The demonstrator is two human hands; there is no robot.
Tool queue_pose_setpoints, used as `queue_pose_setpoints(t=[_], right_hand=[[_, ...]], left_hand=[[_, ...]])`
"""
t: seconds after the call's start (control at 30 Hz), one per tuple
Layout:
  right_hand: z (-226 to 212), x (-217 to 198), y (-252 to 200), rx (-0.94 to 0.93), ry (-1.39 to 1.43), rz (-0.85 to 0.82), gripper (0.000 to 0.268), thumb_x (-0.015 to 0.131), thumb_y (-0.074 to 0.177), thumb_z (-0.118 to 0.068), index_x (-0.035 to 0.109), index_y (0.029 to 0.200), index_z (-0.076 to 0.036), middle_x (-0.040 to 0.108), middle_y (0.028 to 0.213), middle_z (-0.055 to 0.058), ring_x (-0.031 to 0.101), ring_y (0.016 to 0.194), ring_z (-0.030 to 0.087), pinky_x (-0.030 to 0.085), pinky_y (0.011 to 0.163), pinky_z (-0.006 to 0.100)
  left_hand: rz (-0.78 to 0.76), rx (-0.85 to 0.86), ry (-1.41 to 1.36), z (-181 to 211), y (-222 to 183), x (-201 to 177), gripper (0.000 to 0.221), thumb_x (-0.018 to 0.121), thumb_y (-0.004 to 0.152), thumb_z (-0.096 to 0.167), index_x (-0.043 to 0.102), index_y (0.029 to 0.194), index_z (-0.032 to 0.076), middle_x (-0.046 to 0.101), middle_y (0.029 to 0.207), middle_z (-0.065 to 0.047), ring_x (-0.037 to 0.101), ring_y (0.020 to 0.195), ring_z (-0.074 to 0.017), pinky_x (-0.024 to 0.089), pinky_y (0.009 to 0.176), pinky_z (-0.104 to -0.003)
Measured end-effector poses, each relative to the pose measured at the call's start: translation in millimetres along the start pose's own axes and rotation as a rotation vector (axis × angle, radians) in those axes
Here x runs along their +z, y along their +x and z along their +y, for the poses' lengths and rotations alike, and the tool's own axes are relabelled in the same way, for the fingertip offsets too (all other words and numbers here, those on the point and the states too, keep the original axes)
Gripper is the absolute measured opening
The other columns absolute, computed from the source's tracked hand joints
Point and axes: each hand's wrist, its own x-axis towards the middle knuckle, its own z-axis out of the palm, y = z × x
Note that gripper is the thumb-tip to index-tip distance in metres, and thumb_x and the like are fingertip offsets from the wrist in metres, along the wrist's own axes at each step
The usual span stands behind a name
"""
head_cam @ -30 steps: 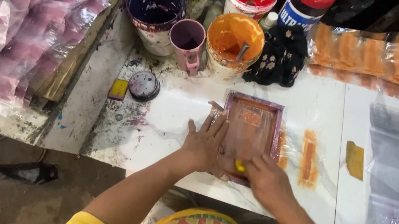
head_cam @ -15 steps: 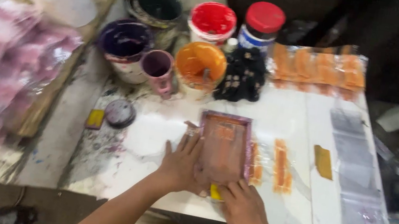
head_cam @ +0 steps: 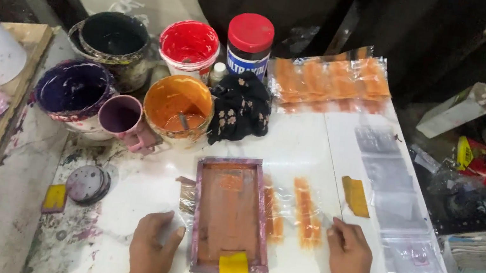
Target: The person is applying a brownish paste onto a small screen printing frame using a small yellow squeegee tool, ensuring even coverage across the mesh.
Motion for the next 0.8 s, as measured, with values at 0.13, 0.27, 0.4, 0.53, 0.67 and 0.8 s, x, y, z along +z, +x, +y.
queue_pose_setpoints(t=[0.13, 0.27, 0.4, 0.53, 0.67, 0.8], right_hand=[[2, 19, 27, 0.003, -0.122, -0.014, 0.040, 0.060, 0.095, -0.039, 0.075, 0.125, -0.017, 0.069, 0.105, -0.003, 0.066, 0.082, 0.017, 0.052, 0.085, 0.032], [-10, 30, 47, 0.103, -0.254, -0.100, 0.033, 0.060, 0.093, -0.034, 0.072, 0.119, -0.020, 0.066, 0.109, -0.004, 0.068, 0.088, 0.018, 0.054, 0.084, 0.038], [1, 38, 55, 0.041, -0.307, -0.090, 0.019, 0.062, 0.094, -0.031, 0.067, 0.105, -0.016, 0.064, 0.100, -0.002, 0.065, 0.084, 0.019, 0.054, 0.074, 0.041], [0, 35, 55, 0.083, -0.300, -0.140, 0.021, 0.058, 0.097, -0.030, 0.068, 0.107, -0.015, 0.067, 0.107, -0.002, 0.067, 0.094, 0.020, 0.053, 0.075, 0.041], [23, 43, 55, -0.097, -0.341, -0.041, 0.018, 0.060, 0.098, -0.029, 0.068, 0.106, -0.015, 0.066, 0.105, -0.001, 0.066, 0.086, 0.021, 0.052, 0.065, 0.043], [18, 42, 53, -0.073, -0.357, -0.050, 0.017, 0.058, 0.100, -0.030, 0.067, 0.108, -0.017, 0.064, 0.107, -0.002, 0.066, 0.079, 0.022, 0.053, 0.064, 0.044]], left_hand=[[-0.115, -0.323, -0.007, 42, 19, -1, 0.031, 0.076, 0.080, 0.038, 0.076, 0.103, 0.017, 0.076, 0.089, 0.002, 0.071, 0.083, -0.0120, 0.055, 0.080, -0.027], [-0.304, -0.302, 0.337, 57, 30, 8, 0.034, 0.070, 0.077, 0.054, 0.070, 0.097, 0.027, 0.075, 0.088, 0.006, 0.070, 0.083, -0.0190, 0.053, 0.078, -0.036], [-0.454, -0.331, 0.461, 71, 35, 14, 0.038, 0.064, 0.081, 0.056, 0.053, 0.082, 0.020, 0.068, 0.077, 0.000, 0.062, 0.076, -0.0272, 0.047, 0.070, -0.040], [-0.513, -0.403, 0.487, 80, 39, 11, 0.033, 0.056, 0.087, 0.053, 0.058, 0.088, 0.021, 0.074, 0.087, -0.001, 0.067, 0.084, -0.0281, 0.049, 0.072, -0.041], [-0.492, -0.361, 0.441, 65, 37, 20, 0.034, 0.051, 0.089, 0.050, 0.054, 0.091, 0.016, 0.072, 0.080, -0.006, 0.066, 0.077, -0.0309, 0.047, 0.066, -0.043], [-0.471, -0.288, 0.436, 48, 37, 29, 0.032, 0.053, 0.090, 0.044, 0.055, 0.090, 0.012, 0.071, 0.080, -0.012, 0.064, 0.075, -0.0363, 0.047, 0.066, -0.047]])
